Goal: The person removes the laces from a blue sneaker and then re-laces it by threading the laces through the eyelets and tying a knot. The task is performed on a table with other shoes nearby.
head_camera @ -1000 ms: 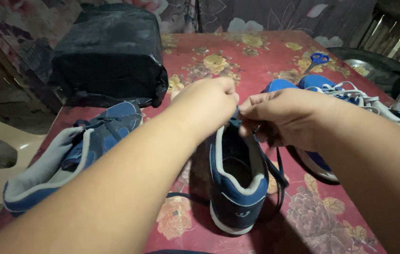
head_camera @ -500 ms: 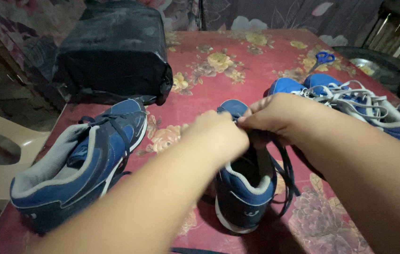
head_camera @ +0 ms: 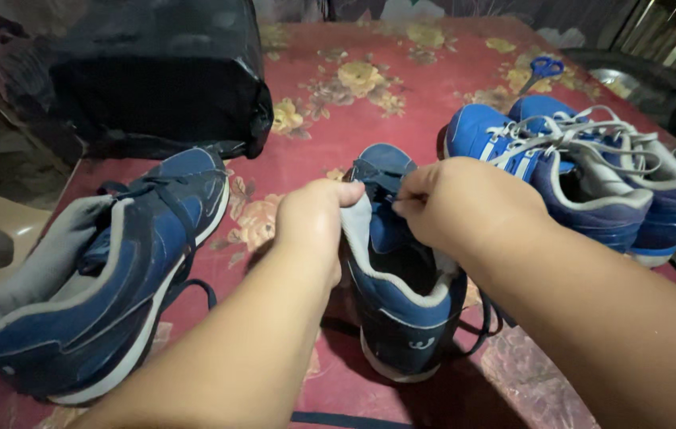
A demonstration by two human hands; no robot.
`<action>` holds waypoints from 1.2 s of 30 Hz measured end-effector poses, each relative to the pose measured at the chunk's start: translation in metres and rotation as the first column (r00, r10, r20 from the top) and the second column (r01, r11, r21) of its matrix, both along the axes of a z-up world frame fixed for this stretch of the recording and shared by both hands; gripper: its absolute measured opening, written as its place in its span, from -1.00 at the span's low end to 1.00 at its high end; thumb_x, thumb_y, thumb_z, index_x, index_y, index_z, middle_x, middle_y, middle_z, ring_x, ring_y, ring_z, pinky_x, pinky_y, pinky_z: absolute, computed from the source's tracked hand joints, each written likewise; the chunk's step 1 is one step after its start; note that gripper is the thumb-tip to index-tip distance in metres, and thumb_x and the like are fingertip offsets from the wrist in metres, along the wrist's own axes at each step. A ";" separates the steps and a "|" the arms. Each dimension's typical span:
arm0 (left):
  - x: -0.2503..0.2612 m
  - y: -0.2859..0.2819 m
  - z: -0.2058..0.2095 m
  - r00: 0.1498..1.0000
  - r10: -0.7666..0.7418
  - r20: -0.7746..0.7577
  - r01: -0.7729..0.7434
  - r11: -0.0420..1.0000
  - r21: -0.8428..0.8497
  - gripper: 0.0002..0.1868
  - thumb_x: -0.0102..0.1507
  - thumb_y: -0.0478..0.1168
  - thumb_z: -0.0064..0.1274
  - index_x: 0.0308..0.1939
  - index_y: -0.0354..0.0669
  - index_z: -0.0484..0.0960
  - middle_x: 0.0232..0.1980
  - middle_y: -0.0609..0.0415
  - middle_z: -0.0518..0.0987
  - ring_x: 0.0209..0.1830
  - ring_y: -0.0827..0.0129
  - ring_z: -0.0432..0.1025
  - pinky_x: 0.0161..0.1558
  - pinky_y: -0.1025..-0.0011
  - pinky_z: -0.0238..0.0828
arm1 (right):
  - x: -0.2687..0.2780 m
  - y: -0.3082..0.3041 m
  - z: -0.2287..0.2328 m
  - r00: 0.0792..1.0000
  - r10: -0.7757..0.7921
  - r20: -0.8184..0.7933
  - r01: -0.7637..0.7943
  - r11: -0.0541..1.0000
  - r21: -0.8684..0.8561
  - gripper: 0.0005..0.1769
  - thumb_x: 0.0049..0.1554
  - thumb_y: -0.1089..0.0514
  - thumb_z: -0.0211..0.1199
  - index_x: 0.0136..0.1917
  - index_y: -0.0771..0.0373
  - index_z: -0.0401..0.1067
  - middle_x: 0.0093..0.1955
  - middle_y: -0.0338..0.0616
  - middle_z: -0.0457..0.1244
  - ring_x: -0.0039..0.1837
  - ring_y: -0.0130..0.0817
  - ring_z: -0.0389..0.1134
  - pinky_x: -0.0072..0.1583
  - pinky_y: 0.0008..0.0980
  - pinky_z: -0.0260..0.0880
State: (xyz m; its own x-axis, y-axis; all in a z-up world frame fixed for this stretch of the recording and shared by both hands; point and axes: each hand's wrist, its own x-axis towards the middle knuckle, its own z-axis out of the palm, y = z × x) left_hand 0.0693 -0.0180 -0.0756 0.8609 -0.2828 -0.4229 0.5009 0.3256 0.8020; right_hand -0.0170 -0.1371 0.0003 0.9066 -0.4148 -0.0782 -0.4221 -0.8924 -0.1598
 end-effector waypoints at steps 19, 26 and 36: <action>0.029 0.000 -0.010 0.975 -0.198 0.097 0.151 0.920 0.361 -0.77 0.02 -0.22 0.25 -0.32 -0.32 0.73 -0.30 -0.07 0.70 -0.34 0.19 0.53 -0.15 0.21 0.43 | 0.056 -0.033 -0.061 0.982 0.177 0.065 -0.188 0.913 0.361 -0.73 0.06 -0.11 0.31 -0.12 0.02 0.69 -0.24 -0.14 0.48 -0.14 -0.30 0.49 0.02 -0.28 0.47; 0.012 0.006 0.007 0.913 -0.198 0.358 -0.050 0.814 0.579 -0.80 -0.04 -0.20 0.24 -0.38 -0.19 0.76 -0.42 0.03 0.70 -0.40 0.31 0.56 -0.25 0.31 0.47 | 0.057 -0.025 -0.065 0.983 0.129 0.133 -0.160 0.955 0.251 -0.73 0.03 -0.11 0.35 -0.05 -0.02 0.66 -0.25 -0.17 0.44 -0.19 -0.35 0.46 0.01 -0.30 0.44; -0.018 0.002 0.033 0.770 -0.364 0.524 -0.262 0.569 0.779 -0.80 0.04 -0.15 0.11 -0.34 -0.10 0.74 -0.31 -0.14 0.68 -0.25 0.01 0.59 -0.16 0.17 0.49 | 0.066 -0.044 -0.068 0.979 0.181 0.096 -0.204 0.904 0.377 -0.76 0.00 0.04 0.36 -0.05 0.02 0.67 -0.29 -0.23 0.44 -0.23 -0.46 0.43 -0.04 -0.41 0.42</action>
State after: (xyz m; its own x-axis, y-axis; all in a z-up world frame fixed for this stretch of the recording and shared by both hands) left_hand 0.0515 -0.0164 -0.0425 0.9830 -0.1623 0.0859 -0.1663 -0.5882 0.7914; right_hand 0.0492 -0.1809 -0.0673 0.9733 -0.1807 -0.1417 -0.2286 -0.8206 -0.5238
